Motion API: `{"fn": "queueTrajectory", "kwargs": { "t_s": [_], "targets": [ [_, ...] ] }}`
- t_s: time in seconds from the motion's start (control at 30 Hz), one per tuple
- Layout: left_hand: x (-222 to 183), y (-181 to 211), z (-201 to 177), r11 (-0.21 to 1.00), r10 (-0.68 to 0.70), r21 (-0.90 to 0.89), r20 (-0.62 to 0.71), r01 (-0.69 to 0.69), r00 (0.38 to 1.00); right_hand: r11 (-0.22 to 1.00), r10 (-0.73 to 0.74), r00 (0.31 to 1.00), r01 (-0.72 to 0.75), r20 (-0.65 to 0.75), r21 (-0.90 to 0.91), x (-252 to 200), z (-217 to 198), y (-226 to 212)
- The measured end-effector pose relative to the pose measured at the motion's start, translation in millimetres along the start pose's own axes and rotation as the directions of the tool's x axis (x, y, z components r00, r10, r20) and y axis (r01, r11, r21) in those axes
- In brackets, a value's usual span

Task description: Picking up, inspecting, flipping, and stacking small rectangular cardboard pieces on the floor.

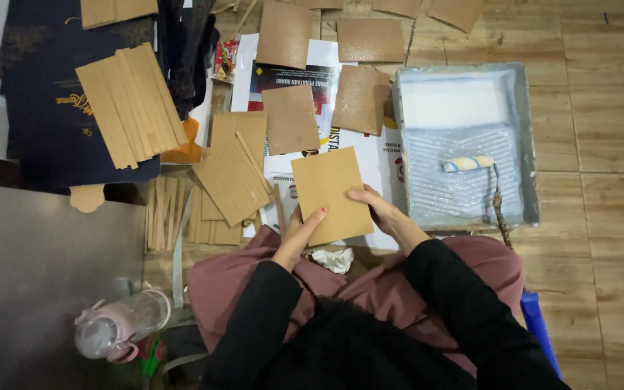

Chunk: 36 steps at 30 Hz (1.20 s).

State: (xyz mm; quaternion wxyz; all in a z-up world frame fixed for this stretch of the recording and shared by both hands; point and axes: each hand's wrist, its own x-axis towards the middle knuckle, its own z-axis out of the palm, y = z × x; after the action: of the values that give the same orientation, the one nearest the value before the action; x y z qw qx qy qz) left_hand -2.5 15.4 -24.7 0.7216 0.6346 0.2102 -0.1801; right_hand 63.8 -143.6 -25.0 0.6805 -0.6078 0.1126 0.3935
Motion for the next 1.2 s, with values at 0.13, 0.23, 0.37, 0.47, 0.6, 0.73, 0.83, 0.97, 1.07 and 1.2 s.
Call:
{"fn": "queueTrajectory", "kwargs": {
  "t_s": [0.13,0.23,0.37,0.47,0.6,0.73,0.83,0.97,1.07,1.2],
  "targets": [
    [-9,18,7,1.000,0.022,-0.009,-0.072,-0.023,0.997,0.997,-0.074,0.997,0.074,-0.018,0.025,7,-13,18],
    [-8,0,-4,0.961,0.002,-0.274,-0.086,-0.025,0.996,0.956,-0.241,0.964,0.255,0.111,-0.144,-4,-12,15],
    [3,-50,-18,0.948,0.133,-0.287,-0.041,-0.139,0.990,0.872,-0.341,0.895,0.415,0.288,-0.258,-6,-21,24],
    [1,-44,-16,0.926,0.304,-0.233,-0.001,-0.296,0.953,0.831,-0.307,0.893,0.420,0.329,-0.364,-21,-21,6],
    [5,-23,-27,0.746,0.651,0.074,0.126,-0.662,0.748,0.756,-0.310,0.918,0.397,0.249,-0.521,-19,-43,22],
    [-6,4,-30,0.649,0.708,0.238,0.157,-0.723,0.688,0.656,-0.503,0.816,0.575,0.286,-0.489,2,-74,50],
    [-5,3,-34,0.584,0.711,0.354,0.212,-0.731,0.671,0.243,-0.653,0.631,0.698,0.418,-0.674,16,-90,65],
    [7,-18,-41,0.514,0.689,0.485,0.258,-0.708,0.677,0.231,-0.611,0.624,0.728,0.486,-0.645,-3,-48,29],
    [16,-29,-44,0.434,0.703,0.534,0.302,-0.725,0.643,0.389,-0.542,0.718,0.675,0.437,-0.627,-2,-37,19],
    [14,-34,-42,0.395,0.707,0.557,0.323,-0.730,0.629,0.376,-0.503,0.740,0.652,0.446,-0.658,-3,-37,23]
  ]
}}
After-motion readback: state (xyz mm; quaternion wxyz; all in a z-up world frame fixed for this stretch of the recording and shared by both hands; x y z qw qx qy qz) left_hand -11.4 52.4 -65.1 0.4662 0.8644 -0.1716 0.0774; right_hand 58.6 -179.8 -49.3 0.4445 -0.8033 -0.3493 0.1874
